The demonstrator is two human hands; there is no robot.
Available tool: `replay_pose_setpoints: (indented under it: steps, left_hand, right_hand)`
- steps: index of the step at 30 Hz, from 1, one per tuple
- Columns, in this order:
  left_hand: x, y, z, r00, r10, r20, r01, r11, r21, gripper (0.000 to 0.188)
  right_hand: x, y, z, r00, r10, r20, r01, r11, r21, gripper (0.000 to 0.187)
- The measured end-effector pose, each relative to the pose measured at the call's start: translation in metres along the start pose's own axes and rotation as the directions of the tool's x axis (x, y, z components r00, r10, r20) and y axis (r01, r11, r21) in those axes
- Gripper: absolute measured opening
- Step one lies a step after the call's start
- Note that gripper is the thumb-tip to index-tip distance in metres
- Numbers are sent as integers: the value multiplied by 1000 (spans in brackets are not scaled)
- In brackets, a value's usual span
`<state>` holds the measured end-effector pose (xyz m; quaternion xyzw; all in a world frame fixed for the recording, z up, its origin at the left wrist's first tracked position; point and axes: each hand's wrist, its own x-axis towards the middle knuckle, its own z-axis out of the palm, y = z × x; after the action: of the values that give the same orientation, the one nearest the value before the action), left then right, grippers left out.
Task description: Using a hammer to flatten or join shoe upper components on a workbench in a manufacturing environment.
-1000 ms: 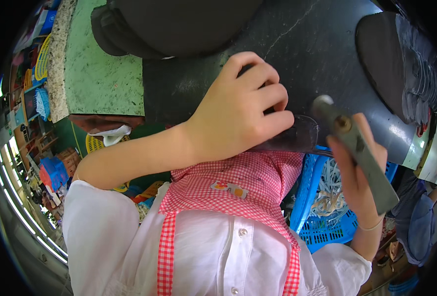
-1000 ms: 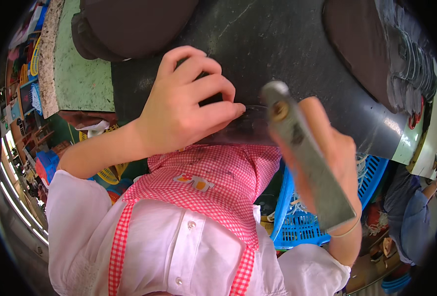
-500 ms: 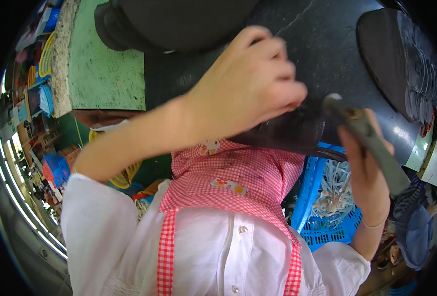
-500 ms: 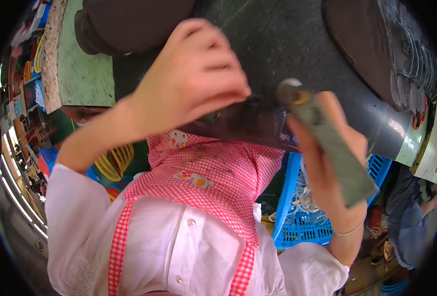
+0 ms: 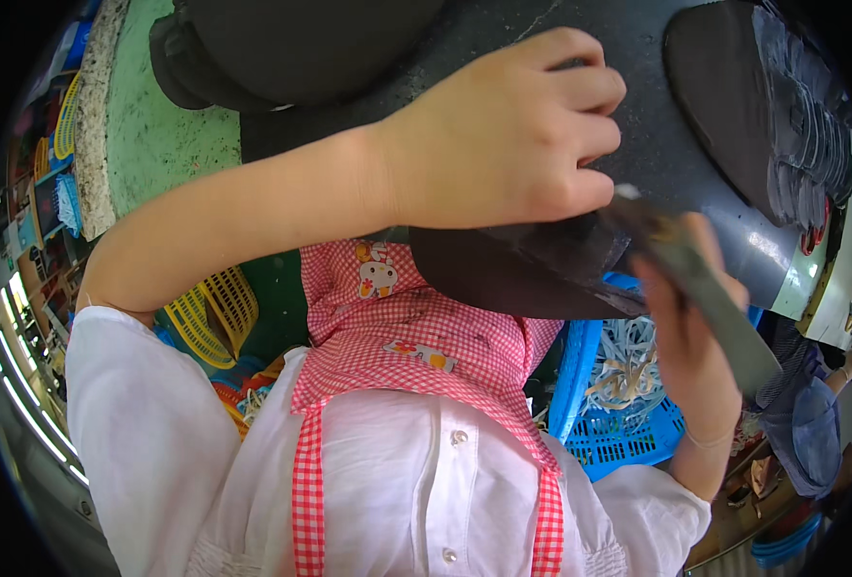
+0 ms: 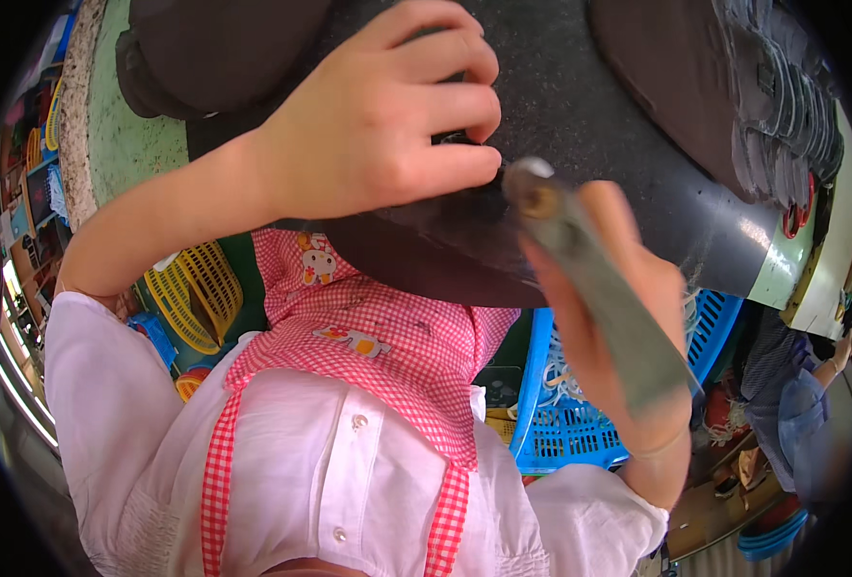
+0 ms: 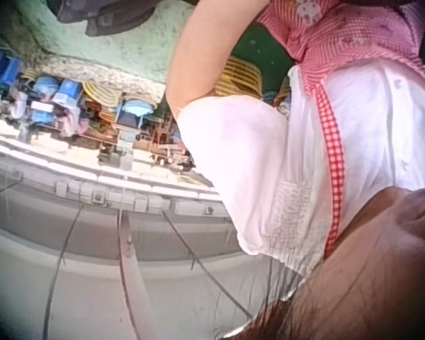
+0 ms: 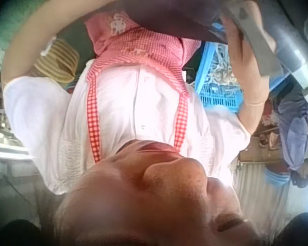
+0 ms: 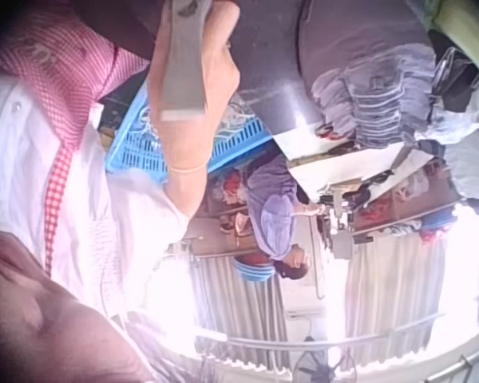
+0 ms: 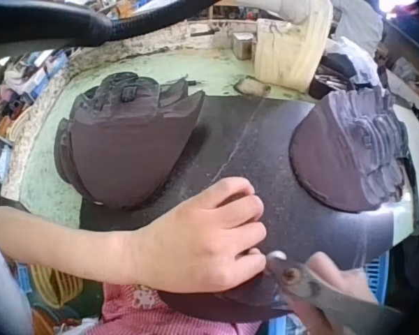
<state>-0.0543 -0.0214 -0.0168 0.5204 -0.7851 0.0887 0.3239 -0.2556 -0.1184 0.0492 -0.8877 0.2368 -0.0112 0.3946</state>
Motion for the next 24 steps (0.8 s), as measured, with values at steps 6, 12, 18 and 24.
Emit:
replay_pose_setpoints:
  steps: [6, 12, 18, 24]
  left_hand:
    - [-5, 5, 0, 988, -152, 5, 151, 987, 54, 5]
    - [-6, -3, -19, 968, -188, 167, 209, 971, -119, 9]
    - [-18, -7, -13, 983, -179, 26, 181, 979, -92, 8]
    - [-16, 10, -21, 930, -360, 78, 362, 932, -15, 9]
  right_hand:
    - [9, -2, 1, 995, -85, 47, 86, 996, -27, 11]
    - [22, 1, 0, 991, -130, -17, 130, 991, 14, 11]
    - [22, 14, -7, 985, -143, 99, 149, 988, -51, 42]
    - [22, 1, -1, 964, -141, 225, 172, 977, -124, 30]
